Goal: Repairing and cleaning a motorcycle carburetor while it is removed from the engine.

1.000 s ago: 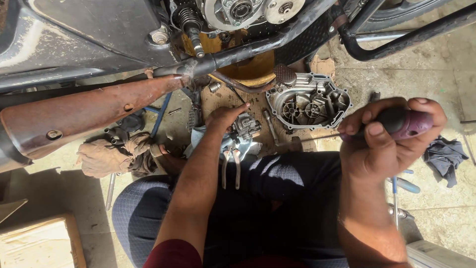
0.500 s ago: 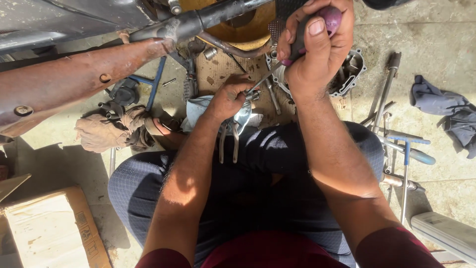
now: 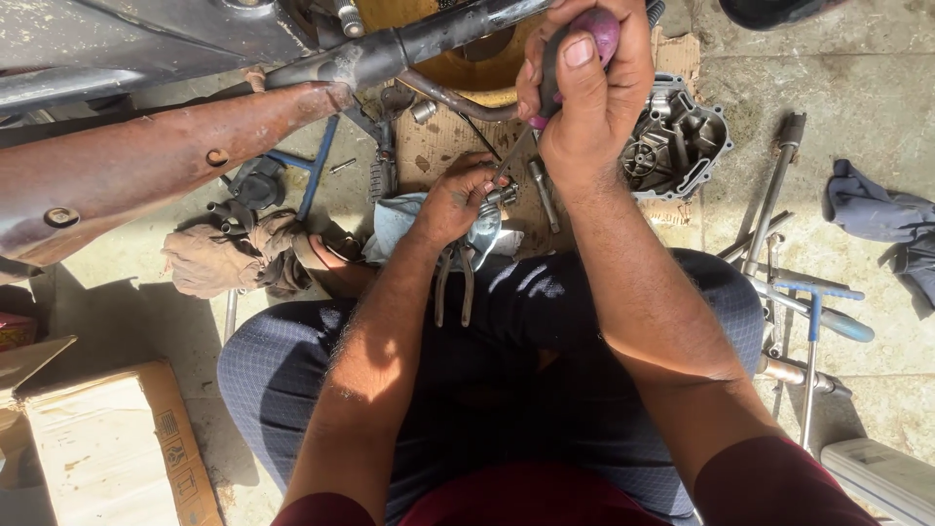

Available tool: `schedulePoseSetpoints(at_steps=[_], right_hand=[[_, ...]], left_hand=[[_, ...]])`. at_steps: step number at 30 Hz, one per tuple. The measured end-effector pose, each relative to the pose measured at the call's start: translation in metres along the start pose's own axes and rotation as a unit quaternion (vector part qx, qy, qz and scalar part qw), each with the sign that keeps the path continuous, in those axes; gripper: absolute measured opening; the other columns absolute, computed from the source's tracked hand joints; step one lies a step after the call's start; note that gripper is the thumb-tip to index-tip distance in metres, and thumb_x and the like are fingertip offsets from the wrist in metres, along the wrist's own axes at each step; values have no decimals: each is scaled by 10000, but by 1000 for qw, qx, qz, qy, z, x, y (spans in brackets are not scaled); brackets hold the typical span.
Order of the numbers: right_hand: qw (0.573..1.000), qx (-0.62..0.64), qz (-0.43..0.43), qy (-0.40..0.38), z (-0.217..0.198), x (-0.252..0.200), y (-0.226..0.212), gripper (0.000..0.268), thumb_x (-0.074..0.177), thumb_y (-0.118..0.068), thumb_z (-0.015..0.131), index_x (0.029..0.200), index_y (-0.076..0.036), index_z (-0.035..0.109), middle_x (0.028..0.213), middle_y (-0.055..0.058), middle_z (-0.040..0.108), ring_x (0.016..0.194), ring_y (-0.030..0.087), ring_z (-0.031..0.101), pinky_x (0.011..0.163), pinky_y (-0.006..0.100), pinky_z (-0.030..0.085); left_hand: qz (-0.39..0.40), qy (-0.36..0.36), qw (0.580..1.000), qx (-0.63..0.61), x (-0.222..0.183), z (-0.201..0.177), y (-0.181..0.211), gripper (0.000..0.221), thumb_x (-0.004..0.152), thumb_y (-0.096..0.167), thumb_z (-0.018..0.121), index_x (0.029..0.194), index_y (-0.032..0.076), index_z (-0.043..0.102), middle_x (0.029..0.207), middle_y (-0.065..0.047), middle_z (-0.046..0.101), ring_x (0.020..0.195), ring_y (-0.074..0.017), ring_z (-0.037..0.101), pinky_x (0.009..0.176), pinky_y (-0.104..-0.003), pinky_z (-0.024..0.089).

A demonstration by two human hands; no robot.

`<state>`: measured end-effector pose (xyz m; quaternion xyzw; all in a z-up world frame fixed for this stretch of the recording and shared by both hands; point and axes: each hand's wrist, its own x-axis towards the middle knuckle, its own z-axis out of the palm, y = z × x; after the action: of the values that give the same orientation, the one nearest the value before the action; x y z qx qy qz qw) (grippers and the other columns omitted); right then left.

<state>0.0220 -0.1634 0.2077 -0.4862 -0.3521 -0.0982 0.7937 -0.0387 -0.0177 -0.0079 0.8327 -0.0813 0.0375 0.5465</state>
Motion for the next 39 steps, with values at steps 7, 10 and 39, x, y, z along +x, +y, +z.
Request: schedulePoseSetpoints(at_steps=[7,10,39], right_hand=[[1000,3,0,4,-2,2,8,330,1154,-349,595,1207,-35,512,866,132,591,520,147,500,462,257,444],[1000,-3,-1,10,-3,0,10,330,1157,-358,587,1221,-43,512,895,123,573,577,159,498,467,265,447],[994,-107,-32,11,2,2,-20,349,1191,-225,477,966,31,551,771,169,594,601,214,614,518,332,568]], left_hand=[[-33,2,999,-12,1,-6,22,163,975,54,655,1092,113,751,1322,-110,640,1299,-239,601,1058,-358,555],[-14,7,1000,5,1,-4,19,162,977,50,660,1095,111,752,1269,-102,680,1328,-246,587,1074,-366,547],[50,-104,975,190,12,-11,-9,672,734,339,917,1239,144,518,1381,-127,533,1363,-366,457,1182,-496,383]])
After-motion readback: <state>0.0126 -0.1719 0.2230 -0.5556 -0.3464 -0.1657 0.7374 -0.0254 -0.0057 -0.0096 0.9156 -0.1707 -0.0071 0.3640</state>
